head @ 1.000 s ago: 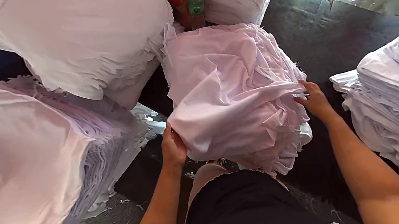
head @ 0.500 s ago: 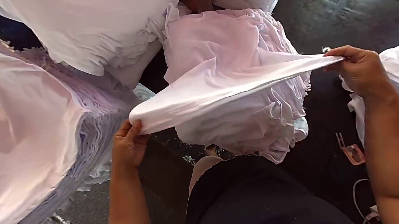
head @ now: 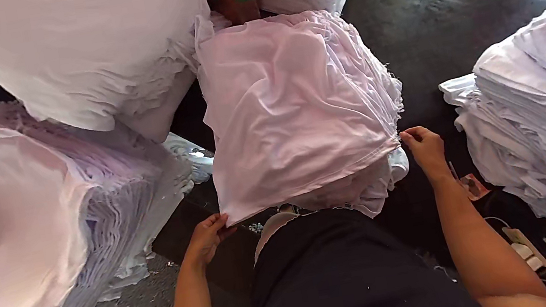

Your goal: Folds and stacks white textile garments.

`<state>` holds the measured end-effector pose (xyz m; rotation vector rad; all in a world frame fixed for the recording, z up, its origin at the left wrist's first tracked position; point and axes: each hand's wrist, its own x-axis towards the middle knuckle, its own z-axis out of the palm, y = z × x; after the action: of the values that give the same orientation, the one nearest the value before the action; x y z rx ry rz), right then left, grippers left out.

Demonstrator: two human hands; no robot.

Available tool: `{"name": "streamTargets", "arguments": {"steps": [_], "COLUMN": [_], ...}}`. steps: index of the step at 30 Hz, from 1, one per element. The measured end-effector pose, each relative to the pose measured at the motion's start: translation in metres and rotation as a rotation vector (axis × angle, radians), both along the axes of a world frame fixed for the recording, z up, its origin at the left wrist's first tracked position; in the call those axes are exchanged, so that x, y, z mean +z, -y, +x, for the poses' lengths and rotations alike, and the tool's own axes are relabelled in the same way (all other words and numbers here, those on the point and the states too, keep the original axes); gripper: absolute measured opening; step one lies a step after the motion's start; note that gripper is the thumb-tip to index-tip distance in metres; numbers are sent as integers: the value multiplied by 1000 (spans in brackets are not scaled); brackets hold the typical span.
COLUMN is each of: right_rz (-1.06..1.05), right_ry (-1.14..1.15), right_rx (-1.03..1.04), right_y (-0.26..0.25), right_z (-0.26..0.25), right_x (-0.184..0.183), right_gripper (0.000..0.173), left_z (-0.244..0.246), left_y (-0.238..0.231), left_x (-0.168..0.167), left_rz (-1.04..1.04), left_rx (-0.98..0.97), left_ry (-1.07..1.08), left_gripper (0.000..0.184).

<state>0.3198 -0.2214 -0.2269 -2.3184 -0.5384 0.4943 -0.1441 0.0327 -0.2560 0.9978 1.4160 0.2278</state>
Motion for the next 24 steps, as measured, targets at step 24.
{"name": "streamTargets", "arguments": {"steps": [24], "right_rz": [565], "right_ry": [-513], "right_rx": [182], "right_y": [-20], "right_z": [-25], "right_x": [85], "right_gripper": [15], "left_z": [-15], "left_y": [-35], "left_x": [29], "left_rz": [287], "left_rx": [-77], "left_ry": [-140], "left_gripper": [23]}}
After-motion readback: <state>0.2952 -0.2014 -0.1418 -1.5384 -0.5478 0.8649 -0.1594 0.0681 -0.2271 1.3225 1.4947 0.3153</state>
